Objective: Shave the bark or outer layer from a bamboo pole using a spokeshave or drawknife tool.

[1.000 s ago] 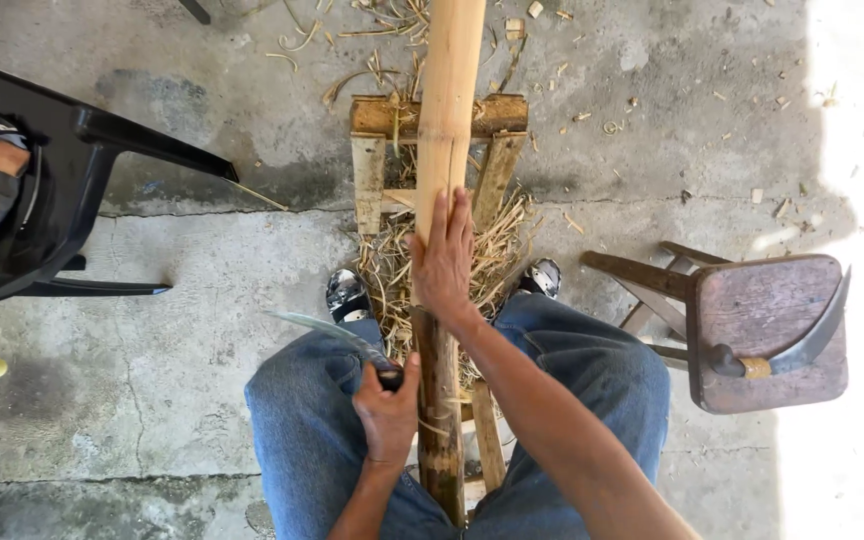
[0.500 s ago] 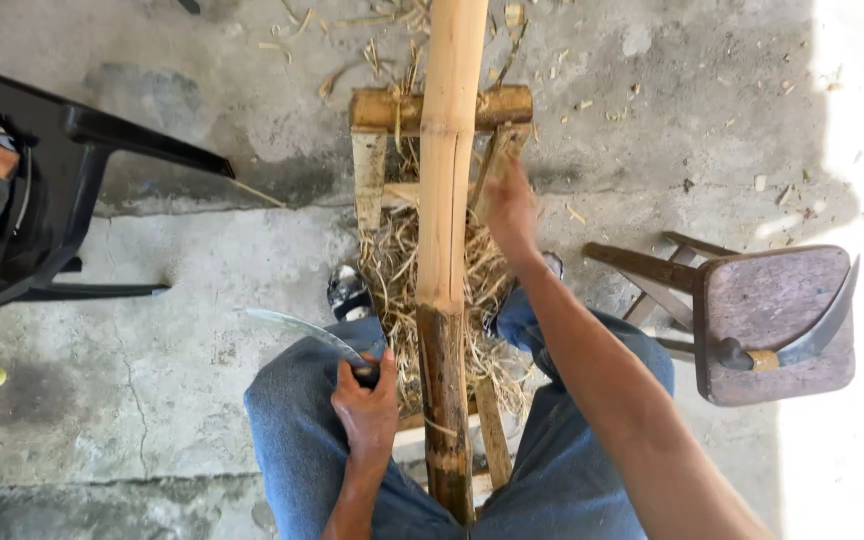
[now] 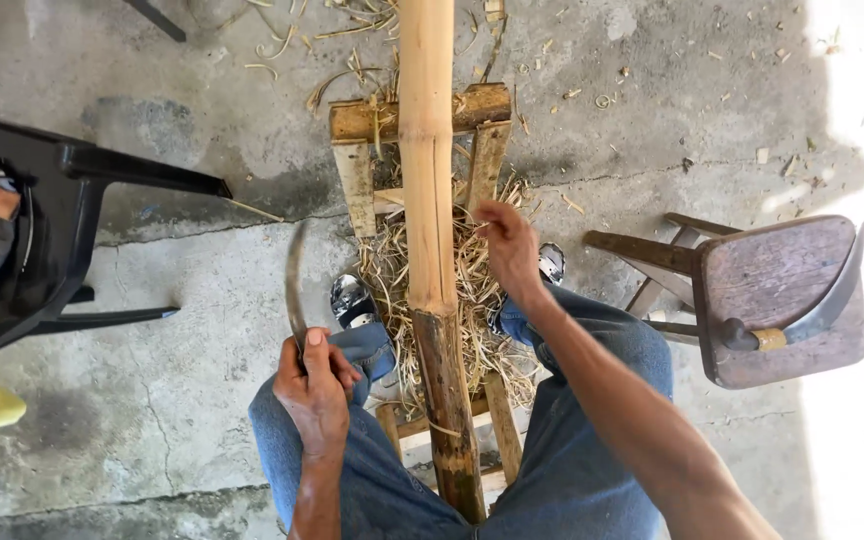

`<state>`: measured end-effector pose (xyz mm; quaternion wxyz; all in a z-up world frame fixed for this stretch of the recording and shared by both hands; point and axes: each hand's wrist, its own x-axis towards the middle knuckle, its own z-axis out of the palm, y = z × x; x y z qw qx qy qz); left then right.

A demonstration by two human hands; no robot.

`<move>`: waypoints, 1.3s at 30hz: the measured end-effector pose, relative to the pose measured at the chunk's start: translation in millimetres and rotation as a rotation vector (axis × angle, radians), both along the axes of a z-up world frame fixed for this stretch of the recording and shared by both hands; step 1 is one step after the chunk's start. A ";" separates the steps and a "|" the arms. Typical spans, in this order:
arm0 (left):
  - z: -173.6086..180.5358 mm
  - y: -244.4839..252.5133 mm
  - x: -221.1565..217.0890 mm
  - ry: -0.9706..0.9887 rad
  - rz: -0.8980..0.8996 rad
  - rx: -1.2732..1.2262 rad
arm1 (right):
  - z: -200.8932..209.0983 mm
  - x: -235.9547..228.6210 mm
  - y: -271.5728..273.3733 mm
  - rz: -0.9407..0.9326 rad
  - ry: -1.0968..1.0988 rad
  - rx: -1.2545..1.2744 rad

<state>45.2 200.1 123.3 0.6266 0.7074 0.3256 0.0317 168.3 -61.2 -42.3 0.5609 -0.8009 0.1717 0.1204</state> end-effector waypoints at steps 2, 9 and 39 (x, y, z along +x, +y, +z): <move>-10.7 0.4 3.6 -0.034 -0.105 -0.025 | 58.7 -15.9 27.1 -0.004 -0.214 -0.016; -16.7 -24.0 29.4 0.011 -0.237 -0.136 | 154.1 -3.9 120.4 0.355 -0.812 0.006; -17.6 -32.4 51.5 0.182 -0.441 0.137 | 97.2 20.0 114.0 0.224 -0.757 0.057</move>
